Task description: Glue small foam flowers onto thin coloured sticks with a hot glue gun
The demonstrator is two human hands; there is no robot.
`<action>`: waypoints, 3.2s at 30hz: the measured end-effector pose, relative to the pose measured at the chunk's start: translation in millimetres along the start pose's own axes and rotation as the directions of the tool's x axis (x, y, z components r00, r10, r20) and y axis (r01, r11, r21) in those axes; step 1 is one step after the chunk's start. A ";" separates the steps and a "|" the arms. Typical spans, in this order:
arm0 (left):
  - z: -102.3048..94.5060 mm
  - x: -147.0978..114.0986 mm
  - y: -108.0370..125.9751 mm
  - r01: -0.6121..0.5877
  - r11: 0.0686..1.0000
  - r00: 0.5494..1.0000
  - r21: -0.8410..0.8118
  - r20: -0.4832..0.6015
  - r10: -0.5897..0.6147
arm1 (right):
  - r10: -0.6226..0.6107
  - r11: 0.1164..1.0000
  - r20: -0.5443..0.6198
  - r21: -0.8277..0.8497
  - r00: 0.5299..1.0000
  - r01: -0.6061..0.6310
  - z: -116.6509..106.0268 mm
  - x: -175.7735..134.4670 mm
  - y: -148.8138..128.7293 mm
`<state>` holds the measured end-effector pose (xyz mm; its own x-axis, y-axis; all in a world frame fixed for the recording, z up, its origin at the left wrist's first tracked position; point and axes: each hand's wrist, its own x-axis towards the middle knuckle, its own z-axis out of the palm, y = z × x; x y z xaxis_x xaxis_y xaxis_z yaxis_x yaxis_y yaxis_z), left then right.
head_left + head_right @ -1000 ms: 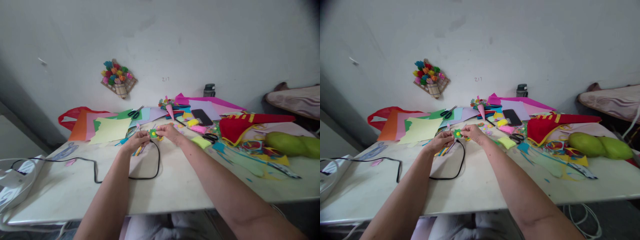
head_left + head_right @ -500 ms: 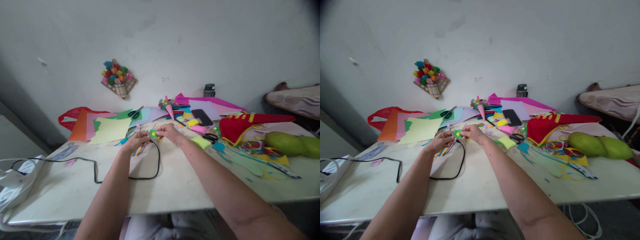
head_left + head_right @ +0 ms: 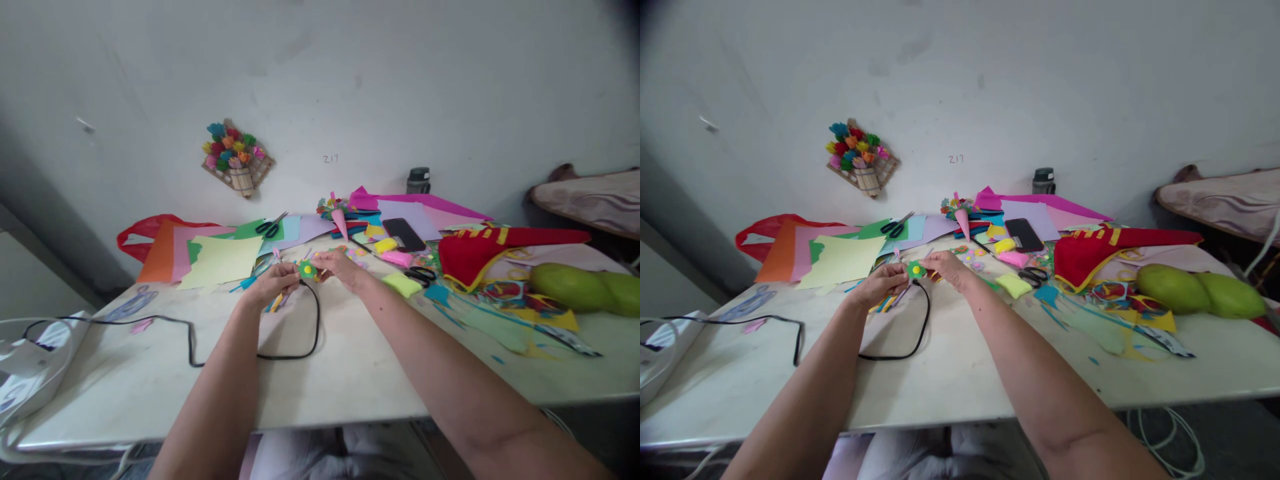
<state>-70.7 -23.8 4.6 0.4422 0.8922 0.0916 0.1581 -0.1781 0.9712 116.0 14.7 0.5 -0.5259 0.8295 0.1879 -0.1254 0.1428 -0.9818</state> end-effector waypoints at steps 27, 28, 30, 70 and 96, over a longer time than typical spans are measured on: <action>3.9 2.3 0.4 -0.061 0.995 0.996 0.083 -0.062 0.066 | 0.110 0.962 -0.058 0.256 0.992 -0.092 8.2 6.0 6.4; 3.7 2.3 0.3 -0.062 0.994 0.996 0.086 -0.065 0.067 | 0.104 0.964 -0.053 0.251 0.993 -0.088 8.1 5.8 6.4; 3.6 2.4 0.1 -0.066 0.994 0.995 0.088 -0.072 0.072 | 0.092 0.966 -0.041 0.245 0.995 -0.079 9.0 4.9 5.7; 4.9 8.1 -1.0 -0.117 0.991 0.963 0.062 -0.236 0.129 | 0.083 0.995 -0.187 -0.032 0.979 -0.090 0.1 3.3 -1.0; 10.7 10.9 -0.9 -0.089 0.987 0.956 0.133 -0.267 0.122 | 0.124 0.990 -0.195 0.097 0.973 -0.107 10.7 1.6 0.5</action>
<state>-56.5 -18.4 2.4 0.2065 0.9421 0.2643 0.2340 -0.3099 0.9215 106.0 10.4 0.6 -0.3633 0.9301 0.0550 -0.1491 0.0002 -0.9888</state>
